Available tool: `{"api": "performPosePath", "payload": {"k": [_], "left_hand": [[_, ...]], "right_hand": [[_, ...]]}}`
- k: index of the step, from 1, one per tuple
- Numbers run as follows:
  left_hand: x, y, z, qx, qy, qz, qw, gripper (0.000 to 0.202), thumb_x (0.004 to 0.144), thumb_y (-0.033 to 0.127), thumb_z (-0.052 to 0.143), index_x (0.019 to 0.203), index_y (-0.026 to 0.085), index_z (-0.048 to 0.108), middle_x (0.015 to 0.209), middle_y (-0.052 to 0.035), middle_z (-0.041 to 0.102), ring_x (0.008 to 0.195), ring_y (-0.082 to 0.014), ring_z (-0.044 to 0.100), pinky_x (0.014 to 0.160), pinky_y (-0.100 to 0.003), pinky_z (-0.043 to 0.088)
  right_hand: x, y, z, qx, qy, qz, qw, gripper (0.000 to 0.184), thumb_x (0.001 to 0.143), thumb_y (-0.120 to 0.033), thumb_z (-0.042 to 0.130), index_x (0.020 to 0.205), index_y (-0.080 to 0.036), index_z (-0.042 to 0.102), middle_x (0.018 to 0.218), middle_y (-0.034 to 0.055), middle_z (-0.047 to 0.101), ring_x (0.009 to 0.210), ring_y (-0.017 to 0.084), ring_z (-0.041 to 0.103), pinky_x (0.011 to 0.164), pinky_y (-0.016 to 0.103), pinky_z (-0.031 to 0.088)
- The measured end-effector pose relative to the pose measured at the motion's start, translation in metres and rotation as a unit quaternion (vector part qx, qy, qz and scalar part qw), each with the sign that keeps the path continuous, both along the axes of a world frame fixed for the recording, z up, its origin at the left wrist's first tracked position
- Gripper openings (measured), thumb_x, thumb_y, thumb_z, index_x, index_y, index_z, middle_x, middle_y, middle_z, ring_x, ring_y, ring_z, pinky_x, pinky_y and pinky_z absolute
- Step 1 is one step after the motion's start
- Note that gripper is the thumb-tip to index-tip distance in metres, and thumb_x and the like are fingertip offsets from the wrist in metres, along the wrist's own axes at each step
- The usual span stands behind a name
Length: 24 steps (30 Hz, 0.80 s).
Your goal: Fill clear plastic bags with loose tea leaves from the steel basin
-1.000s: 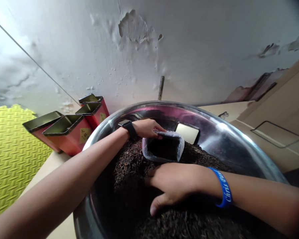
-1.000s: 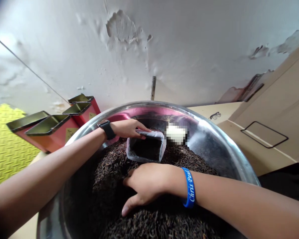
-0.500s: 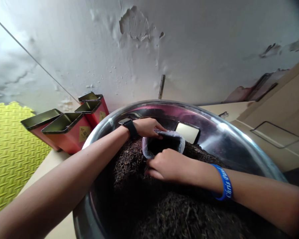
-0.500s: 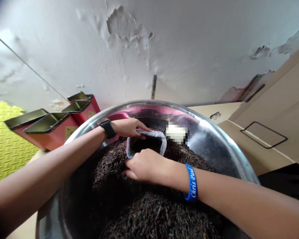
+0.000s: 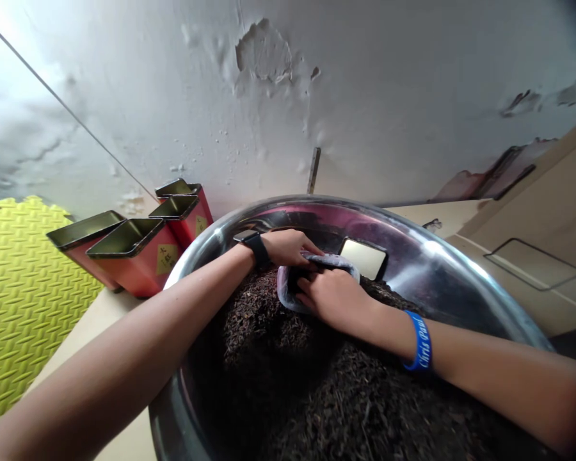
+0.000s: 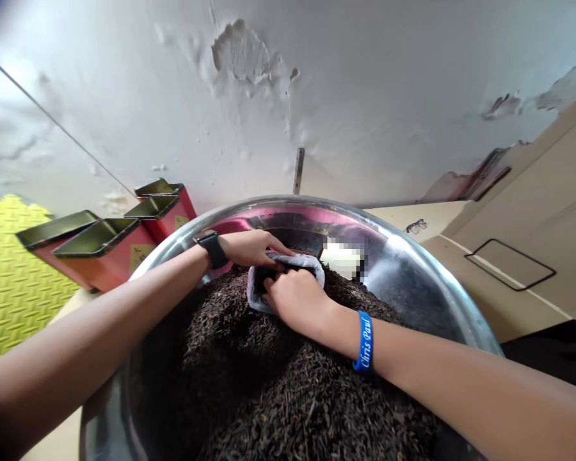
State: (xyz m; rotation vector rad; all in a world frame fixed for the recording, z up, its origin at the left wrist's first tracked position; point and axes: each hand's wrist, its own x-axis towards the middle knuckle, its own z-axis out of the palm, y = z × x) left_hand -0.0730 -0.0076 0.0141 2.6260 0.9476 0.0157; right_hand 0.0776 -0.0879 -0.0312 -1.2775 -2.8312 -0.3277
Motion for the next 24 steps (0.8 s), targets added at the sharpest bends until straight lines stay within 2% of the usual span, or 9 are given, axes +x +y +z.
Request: {"api": "performPosePath", "payload": {"k": [3, 6, 10, 13, 15, 17, 21, 24], "left_hand": [[-0.001, 0.001, -0.002, -0.006, -0.005, -0.001, 1.000, 0.042, 0.079, 0.038, 0.054, 0.120, 0.031, 0.055, 0.111, 0.0020, 0.064, 0.092, -0.0146, 0.057, 0.080, -0.023, 0.040], [-0.001, 0.003, -0.004, -0.008, -0.008, 0.000, 1.000, 0.043, 0.079, 0.039, 0.055, 0.121, 0.031, 0.054, 0.113, 0.0020, 0.063, 0.092, -0.0140, 0.057, 0.081, -0.022, 0.039], [-0.001, 0.004, -0.003, -0.003, -0.008, -0.004, 1.000, 0.050, 0.075, 0.049, 0.057, 0.121, 0.030, 0.054, 0.116, 0.0008, 0.061, 0.097, -0.0152, 0.056, 0.083, -0.022, 0.039], [-0.001, 0.004, -0.002, 0.001, 0.000, 0.005, 1.000, 0.051, 0.075, 0.050, 0.057, 0.121, 0.029, 0.054, 0.117, 0.0003, 0.061, 0.100, -0.0164, 0.055, 0.084, -0.023, 0.039], [0.000, 0.004, -0.002, 0.000, 0.001, 0.012, 1.000, 0.050, 0.076, 0.049, 0.057, 0.121, 0.029, 0.054, 0.117, 0.0007, 0.060, 0.102, -0.0165, 0.054, 0.084, -0.022, 0.038], [0.000, 0.005, -0.003, -0.006, -0.004, 0.014, 1.000, 0.047, 0.078, 0.046, 0.055, 0.122, 0.029, 0.053, 0.118, 0.0011, 0.060, 0.101, -0.0156, 0.054, 0.085, -0.022, 0.038], [-0.001, 0.005, -0.004, -0.015, -0.021, 0.005, 1.000, 0.043, 0.083, 0.035, 0.048, 0.125, 0.027, 0.050, 0.118, 0.0006, 0.060, 0.099, -0.0138, 0.055, 0.084, -0.021, 0.038], [-0.001, 0.005, -0.004, -0.007, -0.027, -0.004, 1.000, 0.041, 0.085, 0.029, 0.045, 0.125, 0.027, 0.051, 0.119, 0.0011, 0.059, 0.100, -0.0136, 0.054, 0.085, -0.022, 0.039]], "right_hand": [[-0.004, -0.009, 0.009, 0.014, 0.034, 0.025, 0.999, 0.028, 0.088, -0.035, 0.040, 0.091, -0.016, 0.061, 0.085, 0.0099, 0.065, 0.077, 0.021, 0.060, 0.066, 0.030, 0.039], [-0.008, -0.015, 0.014, -0.011, 0.060, 0.098, 0.993, 0.031, 0.089, -0.035, 0.037, 0.089, -0.015, 0.061, 0.085, 0.0088, 0.063, 0.079, 0.020, 0.058, 0.070, 0.031, 0.039], [-0.009, -0.024, 0.010, -0.131, 0.054, 0.248, 0.958, 0.037, 0.090, -0.044, 0.037, 0.096, -0.016, 0.061, 0.094, 0.0079, 0.062, 0.085, 0.019, 0.057, 0.074, 0.030, 0.041], [-0.007, -0.027, 0.004, -0.200, 0.042, 0.297, 0.933, 0.047, 0.086, -0.052, 0.041, 0.111, -0.015, 0.057, 0.106, 0.0112, 0.060, 0.096, 0.021, 0.056, 0.079, 0.031, 0.042], [-0.006, -0.026, 0.002, -0.223, 0.033, 0.290, 0.930, 0.048, 0.086, -0.052, 0.042, 0.112, -0.015, 0.056, 0.104, 0.0117, 0.061, 0.096, 0.021, 0.056, 0.078, 0.031, 0.042], [-0.006, -0.023, 0.002, -0.229, 0.033, 0.256, 0.939, 0.042, 0.087, -0.049, 0.041, 0.106, -0.016, 0.059, 0.100, 0.0101, 0.063, 0.090, 0.020, 0.059, 0.074, 0.030, 0.043], [-0.008, -0.016, 0.004, -0.175, 0.083, 0.137, 0.971, 0.033, 0.089, -0.041, 0.039, 0.089, -0.017, 0.062, 0.088, 0.0072, 0.066, 0.077, 0.019, 0.061, 0.068, 0.028, 0.041], [-0.009, -0.014, 0.002, -0.128, 0.126, 0.086, 0.980, 0.030, 0.089, -0.036, 0.038, 0.084, -0.018, 0.062, 0.084, 0.0061, 0.067, 0.077, 0.018, 0.061, 0.069, 0.028, 0.040]]}}
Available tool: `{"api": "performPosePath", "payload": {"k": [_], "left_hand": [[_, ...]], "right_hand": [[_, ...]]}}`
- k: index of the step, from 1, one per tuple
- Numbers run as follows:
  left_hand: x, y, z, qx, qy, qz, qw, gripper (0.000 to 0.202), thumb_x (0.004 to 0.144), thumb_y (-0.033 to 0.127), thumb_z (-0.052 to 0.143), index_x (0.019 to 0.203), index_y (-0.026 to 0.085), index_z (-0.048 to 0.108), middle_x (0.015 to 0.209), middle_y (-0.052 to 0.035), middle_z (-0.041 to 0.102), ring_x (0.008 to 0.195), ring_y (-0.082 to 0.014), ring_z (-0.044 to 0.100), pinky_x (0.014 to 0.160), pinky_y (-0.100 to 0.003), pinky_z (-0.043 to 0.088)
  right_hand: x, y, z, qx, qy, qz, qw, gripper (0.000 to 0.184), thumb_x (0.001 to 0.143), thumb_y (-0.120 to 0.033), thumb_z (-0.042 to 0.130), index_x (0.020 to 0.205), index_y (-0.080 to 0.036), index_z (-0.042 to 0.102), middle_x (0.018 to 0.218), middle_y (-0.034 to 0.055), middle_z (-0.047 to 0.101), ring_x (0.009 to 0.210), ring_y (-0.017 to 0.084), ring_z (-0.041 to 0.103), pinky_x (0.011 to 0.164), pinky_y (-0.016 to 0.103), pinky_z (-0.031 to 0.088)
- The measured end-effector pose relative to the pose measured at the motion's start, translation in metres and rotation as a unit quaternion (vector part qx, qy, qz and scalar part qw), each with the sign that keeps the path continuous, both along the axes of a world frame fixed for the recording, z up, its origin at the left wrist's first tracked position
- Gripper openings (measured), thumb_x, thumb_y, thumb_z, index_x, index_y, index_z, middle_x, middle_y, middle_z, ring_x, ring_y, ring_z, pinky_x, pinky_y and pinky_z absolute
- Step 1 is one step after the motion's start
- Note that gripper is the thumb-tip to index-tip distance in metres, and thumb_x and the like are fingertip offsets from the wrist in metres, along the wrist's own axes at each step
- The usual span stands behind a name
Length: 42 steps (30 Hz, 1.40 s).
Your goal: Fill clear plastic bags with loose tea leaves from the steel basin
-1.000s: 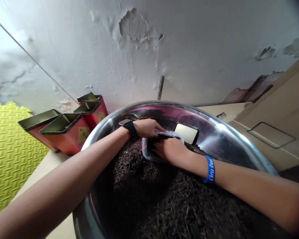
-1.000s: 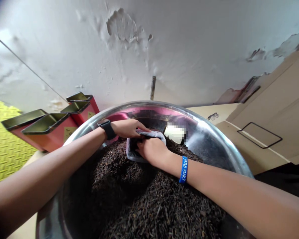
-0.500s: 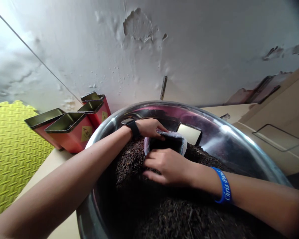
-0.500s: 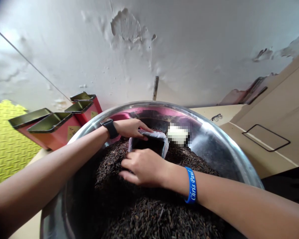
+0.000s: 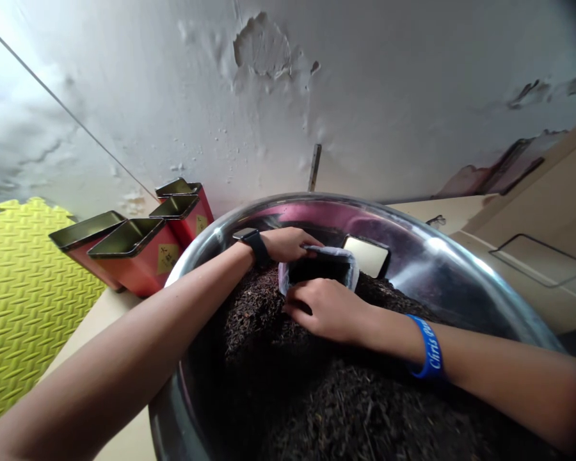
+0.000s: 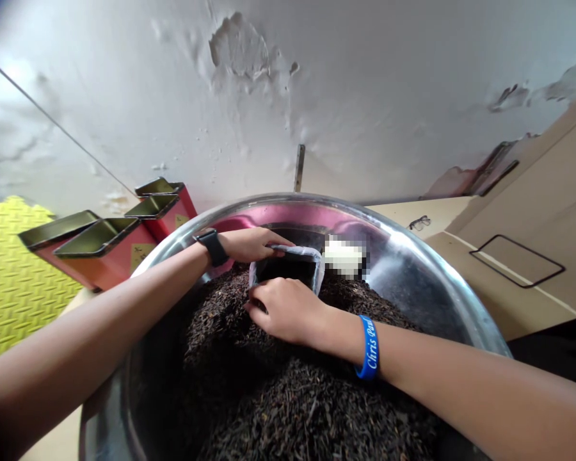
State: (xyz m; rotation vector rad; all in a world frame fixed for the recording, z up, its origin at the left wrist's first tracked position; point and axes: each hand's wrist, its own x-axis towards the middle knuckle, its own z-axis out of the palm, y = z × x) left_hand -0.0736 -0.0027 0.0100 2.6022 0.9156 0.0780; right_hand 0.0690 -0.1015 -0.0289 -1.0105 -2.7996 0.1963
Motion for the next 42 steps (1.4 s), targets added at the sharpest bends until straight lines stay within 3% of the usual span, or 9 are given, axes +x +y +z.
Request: {"api": "performPosePath", "payload": {"k": [6, 12, 20, 30, 36, 42], "left_hand": [[0.000, 0.001, -0.001, 0.016, -0.022, -0.006, 1.000, 0.041, 0.085, 0.026, 0.043, 0.125, 0.022, 0.050, 0.123, -0.0013, 0.056, 0.106, -0.0150, 0.052, 0.088, -0.023, 0.037], [0.001, 0.003, -0.005, 0.018, -0.035, 0.027, 0.999, 0.037, 0.084, 0.030, 0.042, 0.118, 0.023, 0.056, 0.117, -0.0001, 0.060, 0.098, -0.0151, 0.054, 0.083, -0.023, 0.038], [0.001, 0.001, -0.001, 0.031, -0.024, 0.030, 0.999, 0.037, 0.085, 0.032, 0.043, 0.118, 0.021, 0.056, 0.115, -0.0007, 0.060, 0.098, -0.0150, 0.054, 0.085, -0.023, 0.038], [0.001, -0.002, 0.001, 0.022, -0.039, 0.020, 0.999, 0.034, 0.084, 0.030, 0.046, 0.115, 0.023, 0.058, 0.112, 0.0000, 0.062, 0.095, -0.0136, 0.055, 0.081, -0.022, 0.040], [0.003, -0.006, 0.003, 0.044, -0.028, 0.026, 0.998, 0.035, 0.083, 0.026, 0.046, 0.116, 0.022, 0.058, 0.112, -0.0011, 0.062, 0.095, -0.0142, 0.056, 0.080, -0.022, 0.040], [0.004, -0.004, 0.001, 0.043, -0.014, 0.038, 0.998, 0.037, 0.082, 0.025, 0.044, 0.116, 0.022, 0.058, 0.111, -0.0024, 0.063, 0.095, -0.0153, 0.055, 0.080, -0.023, 0.040]], "right_hand": [[0.005, 0.007, 0.001, 0.061, 0.044, -0.034, 0.997, 0.026, 0.089, -0.029, 0.038, 0.081, -0.016, 0.060, 0.082, 0.0051, 0.065, 0.077, 0.016, 0.059, 0.070, 0.027, 0.038], [0.008, 0.008, 0.006, 0.097, -0.043, -0.093, 0.990, 0.024, 0.086, -0.033, 0.042, 0.095, -0.017, 0.058, 0.085, 0.0077, 0.065, 0.078, 0.022, 0.060, 0.063, 0.031, 0.038], [0.011, 0.005, 0.005, 0.094, -0.094, -0.116, 0.984, 0.029, 0.086, -0.035, 0.040, 0.103, -0.017, 0.055, 0.085, 0.0093, 0.065, 0.071, 0.023, 0.062, 0.056, 0.031, 0.038], [0.009, -0.001, 0.019, 0.101, -0.077, -0.078, 0.989, 0.026, 0.087, -0.034, 0.039, 0.088, -0.017, 0.058, 0.088, 0.0077, 0.065, 0.078, 0.021, 0.061, 0.063, 0.031, 0.041], [0.009, 0.000, 0.005, 0.103, -0.108, -0.094, 0.984, 0.033, 0.086, -0.043, 0.043, 0.093, -0.015, 0.060, 0.083, 0.0097, 0.066, 0.072, 0.024, 0.062, 0.056, 0.031, 0.040], [0.008, 0.005, -0.007, 0.097, -0.096, -0.092, 0.986, 0.047, 0.087, -0.055, 0.036, 0.097, -0.015, 0.059, 0.086, 0.0116, 0.065, 0.078, 0.026, 0.061, 0.062, 0.034, 0.042]]}}
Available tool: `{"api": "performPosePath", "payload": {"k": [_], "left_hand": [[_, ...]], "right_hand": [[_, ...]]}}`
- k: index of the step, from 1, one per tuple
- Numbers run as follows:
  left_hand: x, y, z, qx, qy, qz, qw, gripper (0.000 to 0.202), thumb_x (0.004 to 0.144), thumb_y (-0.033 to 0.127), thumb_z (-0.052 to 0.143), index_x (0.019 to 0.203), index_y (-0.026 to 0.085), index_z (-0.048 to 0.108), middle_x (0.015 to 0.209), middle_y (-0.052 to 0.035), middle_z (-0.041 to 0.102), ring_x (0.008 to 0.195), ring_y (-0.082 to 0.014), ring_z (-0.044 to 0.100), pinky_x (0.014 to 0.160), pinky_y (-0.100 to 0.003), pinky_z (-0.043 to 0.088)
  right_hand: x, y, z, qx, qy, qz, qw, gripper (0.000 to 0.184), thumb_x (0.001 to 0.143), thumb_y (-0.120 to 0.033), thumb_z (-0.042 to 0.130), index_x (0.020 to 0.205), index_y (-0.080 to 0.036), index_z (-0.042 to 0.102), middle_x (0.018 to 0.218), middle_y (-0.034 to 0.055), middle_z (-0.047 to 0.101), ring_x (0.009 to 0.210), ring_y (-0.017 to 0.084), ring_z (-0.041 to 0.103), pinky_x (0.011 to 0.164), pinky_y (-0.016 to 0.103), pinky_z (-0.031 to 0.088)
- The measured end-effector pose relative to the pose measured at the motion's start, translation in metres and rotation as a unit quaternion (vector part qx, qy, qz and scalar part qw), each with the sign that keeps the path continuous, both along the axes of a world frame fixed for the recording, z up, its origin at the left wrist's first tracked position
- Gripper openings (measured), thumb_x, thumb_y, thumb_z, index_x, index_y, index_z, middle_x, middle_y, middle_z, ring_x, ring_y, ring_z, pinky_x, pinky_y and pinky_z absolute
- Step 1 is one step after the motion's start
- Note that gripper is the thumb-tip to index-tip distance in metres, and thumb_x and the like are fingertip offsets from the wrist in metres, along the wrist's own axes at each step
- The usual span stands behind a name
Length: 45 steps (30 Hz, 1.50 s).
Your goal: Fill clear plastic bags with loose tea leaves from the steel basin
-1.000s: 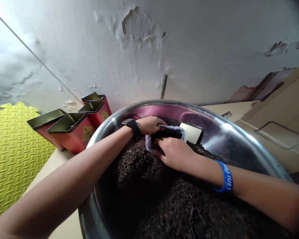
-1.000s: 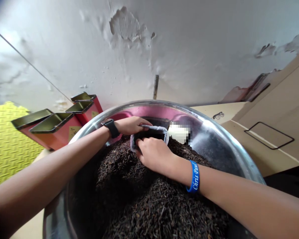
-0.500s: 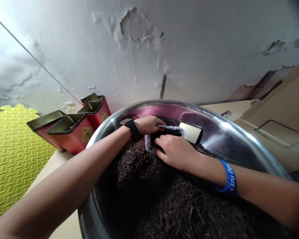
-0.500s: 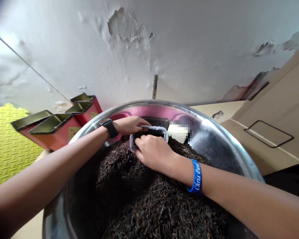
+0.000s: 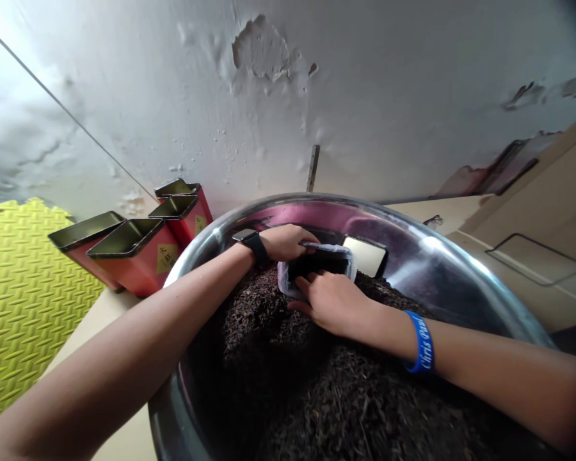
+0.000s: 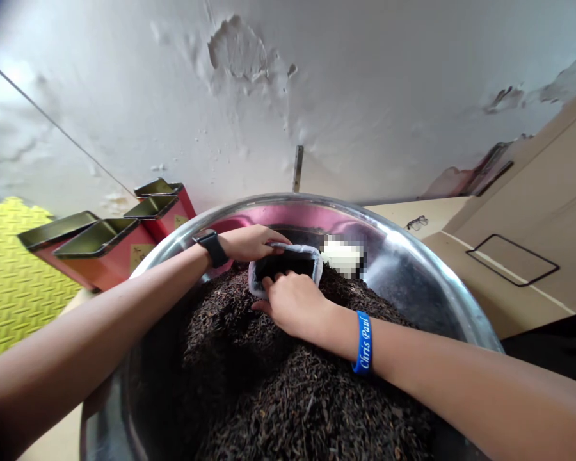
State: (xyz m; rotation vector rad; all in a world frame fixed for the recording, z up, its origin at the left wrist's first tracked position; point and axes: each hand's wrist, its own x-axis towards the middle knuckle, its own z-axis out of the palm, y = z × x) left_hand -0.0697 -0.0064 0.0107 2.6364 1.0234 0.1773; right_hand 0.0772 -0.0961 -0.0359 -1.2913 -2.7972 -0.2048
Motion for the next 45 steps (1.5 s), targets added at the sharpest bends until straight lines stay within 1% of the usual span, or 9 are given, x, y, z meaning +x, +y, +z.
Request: {"api": "performPosePath", "payload": {"k": [7, 11, 15, 20, 25, 29, 35, 40, 45], "left_hand": [[-0.001, 0.000, 0.000, 0.010, -0.003, -0.005, 1.000, 0.037, 0.084, 0.030, 0.044, 0.118, 0.023, 0.057, 0.112, -0.0019, 0.062, 0.096, -0.0147, 0.056, 0.081, -0.022, 0.040], [-0.001, -0.001, 0.001, 0.010, -0.003, -0.004, 1.000, 0.037, 0.083, 0.029, 0.045, 0.117, 0.023, 0.057, 0.112, -0.0015, 0.062, 0.096, -0.0150, 0.056, 0.080, -0.022, 0.040], [-0.002, 0.001, 0.001, 0.005, -0.004, -0.004, 1.000, 0.037, 0.083, 0.030, 0.045, 0.117, 0.023, 0.058, 0.112, -0.0019, 0.063, 0.095, -0.0151, 0.056, 0.079, -0.022, 0.040], [-0.003, 0.003, -0.002, 0.000, -0.013, -0.012, 1.000, 0.036, 0.082, 0.028, 0.046, 0.115, 0.022, 0.059, 0.111, -0.0015, 0.063, 0.094, -0.0146, 0.056, 0.078, -0.022, 0.039], [-0.002, 0.002, 0.000, -0.005, -0.013, -0.018, 1.000, 0.036, 0.082, 0.028, 0.046, 0.115, 0.022, 0.058, 0.111, -0.0008, 0.063, 0.093, -0.0137, 0.056, 0.078, -0.021, 0.039], [-0.002, 0.001, 0.002, -0.010, -0.011, -0.016, 1.000, 0.036, 0.082, 0.028, 0.047, 0.115, 0.022, 0.058, 0.111, -0.0004, 0.063, 0.094, -0.0137, 0.056, 0.079, -0.021, 0.038], [-0.002, 0.001, 0.001, -0.010, -0.007, -0.014, 1.000, 0.034, 0.082, 0.028, 0.047, 0.114, 0.023, 0.059, 0.109, 0.0000, 0.064, 0.092, -0.0137, 0.056, 0.078, -0.021, 0.039], [-0.002, 0.002, 0.000, -0.008, -0.008, -0.026, 1.000, 0.035, 0.083, 0.030, 0.046, 0.115, 0.022, 0.058, 0.111, -0.0005, 0.063, 0.094, -0.0138, 0.055, 0.079, -0.021, 0.039], [-0.003, 0.004, -0.002, -0.006, -0.004, -0.041, 0.999, 0.036, 0.084, 0.033, 0.046, 0.116, 0.023, 0.057, 0.111, -0.0007, 0.063, 0.093, -0.0133, 0.056, 0.081, -0.021, 0.039]], "right_hand": [[-0.003, -0.008, 0.020, -0.001, 0.022, 0.040, 0.999, 0.032, 0.087, -0.042, 0.042, 0.098, -0.016, 0.057, 0.089, 0.0100, 0.063, 0.084, 0.024, 0.058, 0.069, 0.033, 0.042], [-0.006, -0.014, 0.027, -0.051, 0.026, 0.164, 0.985, 0.030, 0.091, -0.037, 0.036, 0.089, -0.017, 0.058, 0.085, 0.0070, 0.062, 0.078, 0.019, 0.058, 0.068, 0.030, 0.042], [-0.004, -0.017, 0.021, -0.152, -0.011, 0.275, 0.949, 0.040, 0.089, -0.047, 0.038, 0.099, -0.015, 0.059, 0.091, 0.0092, 0.063, 0.083, 0.020, 0.059, 0.071, 0.030, 0.042], [-0.001, -0.019, 0.020, -0.261, -0.050, 0.257, 0.929, 0.061, 0.078, -0.064, 0.044, 0.106, -0.012, 0.060, 0.100, 0.0130, 0.064, 0.082, 0.023, 0.060, 0.067, 0.031, 0.044], [-0.002, -0.026, 0.030, -0.306, -0.118, 0.205, 0.922, 0.059, 0.080, -0.060, 0.043, 0.105, -0.010, 0.062, 0.090, 0.0146, 0.068, 0.075, 0.024, 0.063, 0.057, 0.030, 0.041], [-0.001, -0.030, 0.032, -0.294, -0.163, 0.181, 0.924, 0.047, 0.085, -0.051, 0.043, 0.096, -0.012, 0.066, 0.079, 0.0128, 0.069, 0.064, 0.021, 0.063, 0.049, 0.028, 0.034], [0.001, -0.024, 0.032, -0.243, -0.093, 0.247, 0.933, 0.034, 0.088, -0.042, 0.042, 0.088, -0.019, 0.067, 0.075, 0.0052, 0.069, 0.062, 0.016, 0.060, 0.053, 0.026, 0.034], [0.002, 0.001, 0.028, -0.105, -0.025, 0.151, 0.983, 0.031, 0.089, -0.037, 0.039, 0.089, -0.020, 0.065, 0.078, 0.0050, 0.068, 0.065, 0.017, 0.061, 0.058, 0.027, 0.036], [0.013, 0.026, 0.021, -0.049, -0.028, 0.085, 0.995, 0.029, 0.089, -0.034, 0.042, 0.091, -0.018, 0.066, 0.088, 0.0078, 0.067, 0.078, 0.020, 0.061, 0.065, 0.028, 0.038]]}}
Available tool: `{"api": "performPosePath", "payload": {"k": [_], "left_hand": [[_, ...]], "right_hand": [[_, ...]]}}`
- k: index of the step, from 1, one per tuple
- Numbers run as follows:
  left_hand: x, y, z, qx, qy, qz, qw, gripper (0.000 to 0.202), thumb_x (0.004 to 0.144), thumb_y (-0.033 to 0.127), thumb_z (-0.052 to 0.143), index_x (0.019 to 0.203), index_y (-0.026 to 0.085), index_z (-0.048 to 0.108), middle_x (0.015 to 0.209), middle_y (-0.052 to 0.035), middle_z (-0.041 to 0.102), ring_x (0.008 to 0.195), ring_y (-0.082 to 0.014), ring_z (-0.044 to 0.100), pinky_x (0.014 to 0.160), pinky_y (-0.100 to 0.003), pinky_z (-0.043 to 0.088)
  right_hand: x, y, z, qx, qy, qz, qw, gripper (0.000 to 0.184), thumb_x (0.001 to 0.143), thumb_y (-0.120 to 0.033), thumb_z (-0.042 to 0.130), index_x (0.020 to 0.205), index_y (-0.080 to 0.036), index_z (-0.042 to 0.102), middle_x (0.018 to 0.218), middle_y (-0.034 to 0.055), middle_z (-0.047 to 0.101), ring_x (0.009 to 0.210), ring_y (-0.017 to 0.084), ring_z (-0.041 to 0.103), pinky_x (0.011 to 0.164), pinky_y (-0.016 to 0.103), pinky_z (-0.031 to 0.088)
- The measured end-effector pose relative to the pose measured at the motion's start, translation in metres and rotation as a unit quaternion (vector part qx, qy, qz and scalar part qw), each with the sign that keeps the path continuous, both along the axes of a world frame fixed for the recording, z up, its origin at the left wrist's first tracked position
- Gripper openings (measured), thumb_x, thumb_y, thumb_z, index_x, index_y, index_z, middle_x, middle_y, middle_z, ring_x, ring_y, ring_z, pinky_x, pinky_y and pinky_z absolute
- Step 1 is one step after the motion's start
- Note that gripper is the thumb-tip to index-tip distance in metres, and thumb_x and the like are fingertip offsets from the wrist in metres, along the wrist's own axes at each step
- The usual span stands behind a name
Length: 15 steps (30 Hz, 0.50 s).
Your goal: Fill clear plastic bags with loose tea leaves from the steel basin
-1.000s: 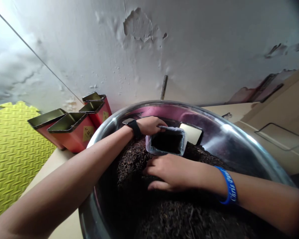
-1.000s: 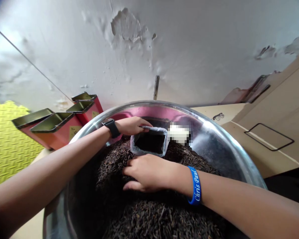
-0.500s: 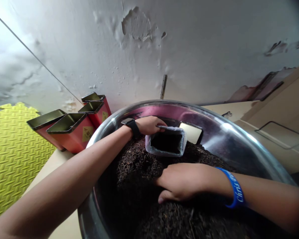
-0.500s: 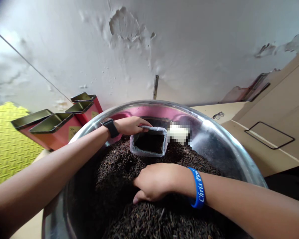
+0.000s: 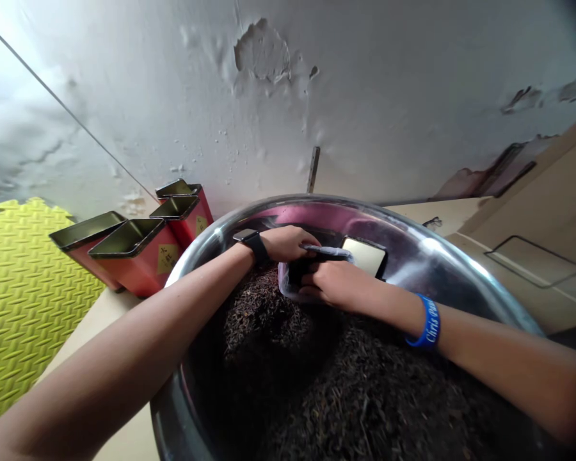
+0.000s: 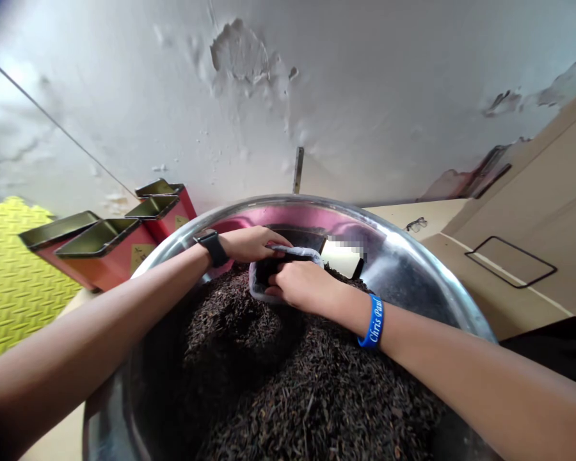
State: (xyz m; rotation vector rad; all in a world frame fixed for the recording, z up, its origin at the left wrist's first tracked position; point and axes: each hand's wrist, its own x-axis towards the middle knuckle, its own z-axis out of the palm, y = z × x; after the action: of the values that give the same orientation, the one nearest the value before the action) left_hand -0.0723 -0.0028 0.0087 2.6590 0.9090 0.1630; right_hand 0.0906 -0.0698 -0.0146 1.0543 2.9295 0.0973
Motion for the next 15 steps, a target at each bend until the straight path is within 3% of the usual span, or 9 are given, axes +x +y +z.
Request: {"api": "performPosePath", "payload": {"k": [5, 8, 11, 15], "left_hand": [[0.000, -0.001, 0.000, 0.001, 0.002, 0.009, 1.000, 0.036, 0.084, 0.031, 0.045, 0.116, 0.022, 0.057, 0.112, -0.0018, 0.062, 0.096, -0.0135, 0.055, 0.083, -0.021, 0.039], [0.000, -0.001, 0.001, -0.001, 0.000, 0.014, 1.000, 0.037, 0.083, 0.032, 0.047, 0.117, 0.022, 0.057, 0.113, -0.0017, 0.062, 0.096, -0.0140, 0.055, 0.082, -0.021, 0.039], [0.000, -0.001, 0.001, -0.003, 0.000, 0.020, 1.000, 0.037, 0.083, 0.033, 0.048, 0.117, 0.023, 0.057, 0.112, -0.0010, 0.062, 0.095, -0.0138, 0.056, 0.080, -0.021, 0.039], [-0.001, 0.000, 0.001, -0.001, 0.002, 0.018, 1.000, 0.037, 0.083, 0.034, 0.048, 0.117, 0.023, 0.057, 0.111, -0.0007, 0.063, 0.095, -0.0138, 0.056, 0.080, -0.021, 0.039]], "right_hand": [[-0.008, -0.016, 0.005, 0.033, 0.035, 0.023, 0.999, 0.029, 0.089, -0.030, 0.041, 0.089, -0.015, 0.065, 0.091, 0.0098, 0.063, 0.084, 0.020, 0.058, 0.073, 0.031, 0.039], [-0.016, -0.036, 0.009, -0.044, 0.068, 0.100, 0.992, 0.031, 0.091, -0.034, 0.037, 0.087, -0.017, 0.064, 0.085, 0.0060, 0.062, 0.077, 0.016, 0.057, 0.070, 0.028, 0.041], [-0.016, -0.047, 0.005, -0.139, 0.036, 0.181, 0.973, 0.036, 0.088, -0.044, 0.043, 0.100, -0.016, 0.063, 0.094, 0.0076, 0.062, 0.085, 0.018, 0.057, 0.073, 0.027, 0.042], [-0.012, -0.044, -0.005, -0.170, -0.022, 0.173, 0.970, 0.048, 0.083, -0.048, 0.049, 0.115, -0.012, 0.057, 0.105, 0.0126, 0.060, 0.094, 0.022, 0.056, 0.077, 0.030, 0.042]]}}
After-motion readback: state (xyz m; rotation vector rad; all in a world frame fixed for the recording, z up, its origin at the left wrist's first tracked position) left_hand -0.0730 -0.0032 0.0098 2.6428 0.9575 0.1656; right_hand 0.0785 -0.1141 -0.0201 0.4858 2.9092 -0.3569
